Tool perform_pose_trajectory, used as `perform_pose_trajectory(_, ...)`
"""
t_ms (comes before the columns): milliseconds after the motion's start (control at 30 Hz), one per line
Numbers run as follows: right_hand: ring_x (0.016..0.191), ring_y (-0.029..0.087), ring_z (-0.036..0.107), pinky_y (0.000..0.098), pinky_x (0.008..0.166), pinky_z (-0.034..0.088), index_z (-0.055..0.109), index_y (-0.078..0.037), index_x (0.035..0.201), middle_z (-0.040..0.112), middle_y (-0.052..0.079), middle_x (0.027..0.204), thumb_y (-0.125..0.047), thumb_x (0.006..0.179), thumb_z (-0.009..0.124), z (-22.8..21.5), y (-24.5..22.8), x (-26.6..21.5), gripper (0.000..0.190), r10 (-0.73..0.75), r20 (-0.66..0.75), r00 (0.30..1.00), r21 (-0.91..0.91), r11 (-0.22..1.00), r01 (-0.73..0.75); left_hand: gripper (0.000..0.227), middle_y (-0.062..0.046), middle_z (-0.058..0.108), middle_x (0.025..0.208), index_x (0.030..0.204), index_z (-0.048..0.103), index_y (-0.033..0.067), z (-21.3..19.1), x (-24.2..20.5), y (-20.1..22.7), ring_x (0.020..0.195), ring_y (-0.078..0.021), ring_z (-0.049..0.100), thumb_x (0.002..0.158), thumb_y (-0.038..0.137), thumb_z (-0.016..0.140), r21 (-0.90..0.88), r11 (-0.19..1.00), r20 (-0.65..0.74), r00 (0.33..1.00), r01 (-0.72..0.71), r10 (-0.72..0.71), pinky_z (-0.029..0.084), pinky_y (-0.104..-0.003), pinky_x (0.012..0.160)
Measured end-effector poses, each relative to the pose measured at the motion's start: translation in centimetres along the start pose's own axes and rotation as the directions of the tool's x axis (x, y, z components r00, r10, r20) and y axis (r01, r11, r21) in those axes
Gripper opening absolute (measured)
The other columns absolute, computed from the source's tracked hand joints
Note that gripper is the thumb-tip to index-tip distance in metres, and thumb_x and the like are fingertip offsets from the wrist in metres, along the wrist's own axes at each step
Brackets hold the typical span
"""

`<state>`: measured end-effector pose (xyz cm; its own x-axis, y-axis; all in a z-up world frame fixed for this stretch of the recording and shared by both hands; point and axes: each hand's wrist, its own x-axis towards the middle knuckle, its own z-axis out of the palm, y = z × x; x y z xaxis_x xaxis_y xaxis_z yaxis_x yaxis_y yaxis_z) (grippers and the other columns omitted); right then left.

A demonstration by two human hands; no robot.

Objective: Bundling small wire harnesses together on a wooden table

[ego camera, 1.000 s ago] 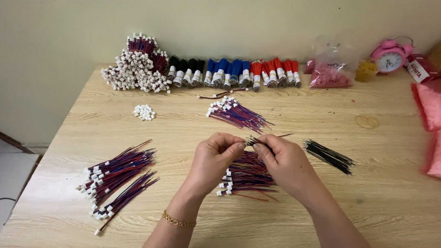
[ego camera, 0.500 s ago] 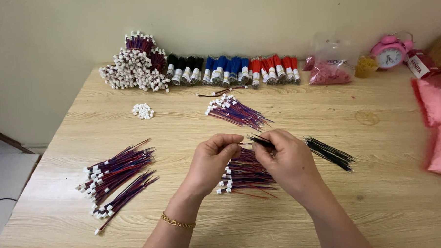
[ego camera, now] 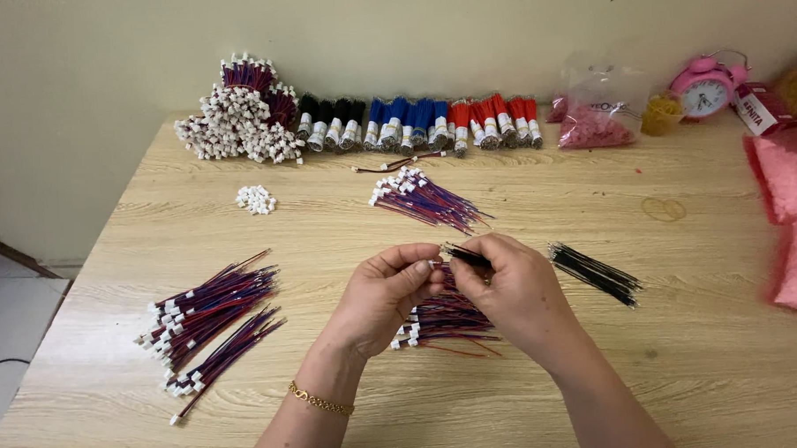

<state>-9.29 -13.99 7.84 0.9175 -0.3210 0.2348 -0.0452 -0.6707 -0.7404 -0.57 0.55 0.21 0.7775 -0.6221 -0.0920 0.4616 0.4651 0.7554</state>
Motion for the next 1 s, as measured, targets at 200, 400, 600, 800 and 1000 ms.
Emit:
perform_pose_trajectory(200,0.069,0.026,0.068,0.0356,0.065,0.053,0.071,-0.011,0.088,0.066,0.009,0.071,-0.02,0.082,0.071,0.6,1.1,0.1,0.01,-0.083,-0.055,0.995,-0.112,0.991,0.076,0.023,-0.016,0.068,0.094,0.11,0.065,-0.0095,0.1,0.1,0.0,0.081,-0.0204,0.071,0.089,-0.002,0.062,0.011,1.0,0.001,1.0,-0.002,0.002,0.063,-0.029,0.073)
perform_pose_trajectory(400,0.073,0.024,0.069,0.0336,0.066,0.055,0.07,-0.016,0.087,0.065,0.005,0.072,-0.023,0.08,0.073,1.2,1.4,-0.2,0.01,-0.167,-0.064,0.984,-0.189,0.97,0.152,0.02,-0.014,0.069,0.09,0.106,0.068,-0.0082,0.3,0.2,-0.2,0.079,-0.021,0.071,0.087,-0.002,0.065,0.085,0.996,-0.01,1.0,-0.004,0.005,0.063,-0.033,0.074)
perform_pose_trajectory(600,0.076,0.028,0.07,0.0365,0.069,0.055,0.07,-0.014,0.09,0.067,0.007,0.075,-0.025,0.084,0.069,1.4,2.3,0.3,0.012,-0.092,-0.017,0.996,-0.154,0.984,0.088,0.019,-0.013,0.069,0.088,0.105,0.068,-0.008,0.3,0.6,-1.3,0.079,-0.0188,0.069,0.087,-0.001,0.065,0.155,0.988,-0.049,0.999,0.003,0.004,0.062,-0.034,0.075)
perform_pose_trajectory(800,0.086,0.033,0.07,0.0418,0.081,0.053,0.072,-0.005,0.102,0.072,0.015,0.086,-0.01,0.091,0.055,0.7,1.9,1.3,0.021,0.026,0.057,0.998,-0.01,1.0,-0.026,0.022,-0.013,0.073,0.093,0.108,0.072,-0.0005,-1.6,2.8,-0.4,0.087,-0.0164,0.066,0.087,0.005,0.067,0.586,0.809,-0.013,0.998,-0.045,0.065,0.058,-0.035,0.081)
perform_pose_trajectory(1000,0.09,0.026,0.069,0.04,0.083,0.051,0.073,-0.011,0.106,0.074,0.013,0.086,-0.024,0.097,0.056,-0.1,4.2,1.1,0.023,0.186,-0.095,0.978,0.072,0.981,-0.18,0.028,-0.007,0.07,0.102,0.11,0.072,0.0222,-9.1,10.0,-0.7,0.1,-0.0313,0.067,0.082,0.025,0.068,0.995,0.084,-0.074,0.928,0.046,0.366,0.053,-0.045,0.088)
